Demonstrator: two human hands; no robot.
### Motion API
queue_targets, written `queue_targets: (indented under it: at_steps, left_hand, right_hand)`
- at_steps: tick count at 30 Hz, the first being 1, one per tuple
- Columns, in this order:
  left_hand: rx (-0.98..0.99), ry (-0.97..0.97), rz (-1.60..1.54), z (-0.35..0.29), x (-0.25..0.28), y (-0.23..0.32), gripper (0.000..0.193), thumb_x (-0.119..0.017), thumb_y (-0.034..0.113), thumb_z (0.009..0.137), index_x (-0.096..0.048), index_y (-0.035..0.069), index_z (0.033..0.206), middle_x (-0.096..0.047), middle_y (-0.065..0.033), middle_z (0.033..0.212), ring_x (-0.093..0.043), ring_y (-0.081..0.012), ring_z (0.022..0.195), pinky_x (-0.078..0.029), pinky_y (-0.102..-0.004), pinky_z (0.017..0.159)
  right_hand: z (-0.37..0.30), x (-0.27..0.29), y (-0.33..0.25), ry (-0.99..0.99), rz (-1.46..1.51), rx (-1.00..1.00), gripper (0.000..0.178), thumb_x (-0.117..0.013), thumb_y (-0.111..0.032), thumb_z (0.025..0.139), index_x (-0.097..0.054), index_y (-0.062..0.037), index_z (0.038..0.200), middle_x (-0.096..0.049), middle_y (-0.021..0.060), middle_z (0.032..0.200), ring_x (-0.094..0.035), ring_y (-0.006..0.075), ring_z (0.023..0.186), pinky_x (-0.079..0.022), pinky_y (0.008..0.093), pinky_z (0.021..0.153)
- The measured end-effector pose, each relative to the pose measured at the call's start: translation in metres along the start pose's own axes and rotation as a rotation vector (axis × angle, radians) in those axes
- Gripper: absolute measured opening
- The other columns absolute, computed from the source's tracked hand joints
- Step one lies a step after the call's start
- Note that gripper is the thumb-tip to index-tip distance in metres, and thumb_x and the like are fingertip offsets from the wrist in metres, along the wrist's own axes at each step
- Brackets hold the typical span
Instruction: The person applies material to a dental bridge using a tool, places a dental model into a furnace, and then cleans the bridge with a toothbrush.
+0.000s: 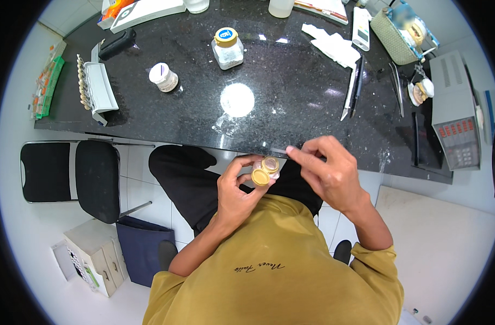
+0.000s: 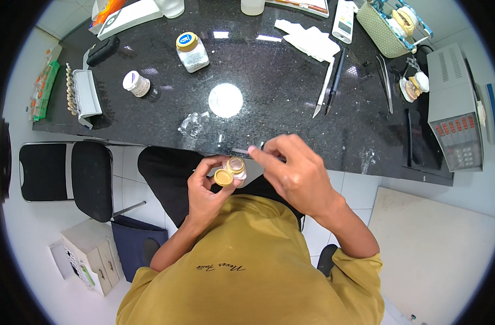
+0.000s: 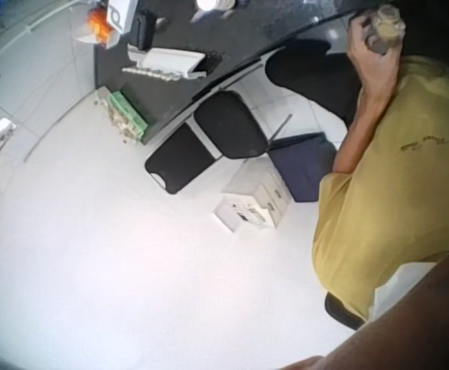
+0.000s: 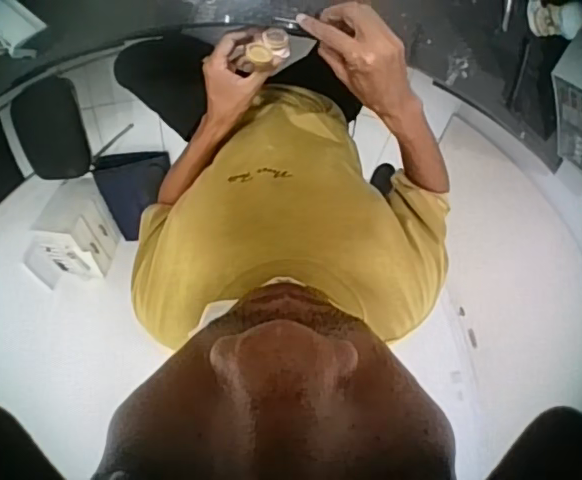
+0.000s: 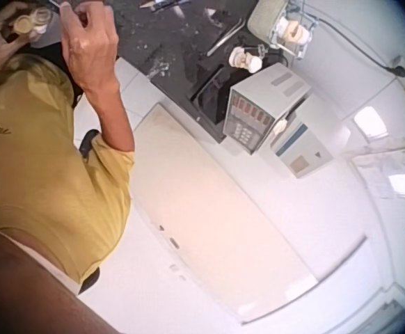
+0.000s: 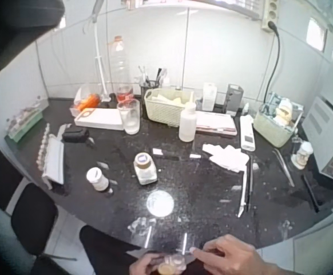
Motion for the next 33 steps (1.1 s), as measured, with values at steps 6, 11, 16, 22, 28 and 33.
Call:
queue_targets:
  at_steps: [6, 11, 16, 22, 28, 33]
  left_hand:
    - [0.068, 0.019, 0.016, -0.003, 0.002, -0.011, 0.042, -0.083, 0.003, 0.083, -0.061, -0.004, 0.119, -0.067, -0.0137, 0.12, -0.066, -0.0183, 0.11, -0.059, -0.033, 0.09]
    - [0.052, 0.011, 0.007, -0.006, 0.001, -0.012, 0.044, -0.082, 0.005, 0.084, -0.059, -0.004, 0.12, -0.065, -0.0125, 0.117, -0.064, -0.0177, 0.107, -0.054, -0.0309, 0.094]
    - [-0.183, -0.018, 0.11, -0.02, 0.001, 0.007, 0.052, -0.083, 0.0, 0.081, -0.057, -0.001, 0.127, -0.064, -0.017, 0.125, -0.066, -0.0228, 0.11, -0.057, -0.0326, 0.092]
    - [-0.437, -0.027, -0.044, -0.036, -0.002, 0.016, 0.069, -0.078, 0.018, 0.091, -0.031, 0.008, 0.141, -0.06, -0.0273, 0.128, -0.065, -0.0285, 0.112, -0.055, -0.0384, 0.095]
    - [-0.656, -0.041, 0.173, -0.037, -0.01, 0.052, 0.076, -0.072, 0.015, 0.096, -0.026, 0.01, 0.155, -0.063, -0.0298, 0.126, -0.071, -0.0306, 0.098, -0.058, -0.0379, 0.084]
    - [-0.572, -0.087, 0.259, -0.03, -0.016, 0.068, 0.093, -0.066, 0.008, 0.098, 0.0, 0.011, 0.164, -0.06, -0.0272, 0.126, -0.066, -0.0303, 0.101, -0.055, -0.0397, 0.087]
  right_hand:
    - [-0.001, 0.007, 0.007, 0.048, -0.034, -0.043, 0.041, -0.075, 0.005, 0.072, -0.075, -0.0053, 0.111, -0.062, 0.0073, 0.093, -0.062, 0.0231, 0.081, -0.054, 0.0347, 0.068]
    - [0.0, 0.021, 0.001, 0.088, 0.068, -0.022, 0.046, -0.077, 0.004, 0.071, -0.074, -0.0063, 0.116, -0.062, 0.0061, 0.095, -0.061, 0.022, 0.082, -0.055, 0.034, 0.072]
    - [-0.003, 0.021, 0.013, 0.138, 0.026, -0.013, 0.041, -0.075, 0.005, 0.074, -0.074, -0.0045, 0.114, -0.064, 0.0067, 0.095, -0.063, 0.0224, 0.082, -0.056, 0.034, 0.07]
    - [-0.003, 0.026, 0.027, 0.157, 0.031, -0.075, 0.036, -0.076, 0.002, 0.076, -0.073, -0.0031, 0.112, -0.066, 0.0078, 0.096, -0.064, 0.0245, 0.087, -0.056, 0.0352, 0.076]
    - [-0.005, 0.047, 0.027, 0.283, -0.068, -0.087, 0.033, -0.077, -0.003, 0.082, -0.073, -0.0032, 0.114, -0.067, 0.0081, 0.1, -0.066, 0.024, 0.087, -0.056, 0.0354, 0.076]
    - [-0.023, 0.037, 0.018, 0.228, 0.352, -0.096, 0.033, -0.078, -0.015, 0.086, -0.073, -0.004, 0.117, -0.069, 0.0113, 0.108, -0.069, 0.0242, 0.088, -0.058, 0.0354, 0.074]
Point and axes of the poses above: each hand's wrist, its own z-axis towards the middle knuckle, its own x-axis out of the back of the hand, y = z × x, the point moved 10 cm from there along z, towards the middle knuckle
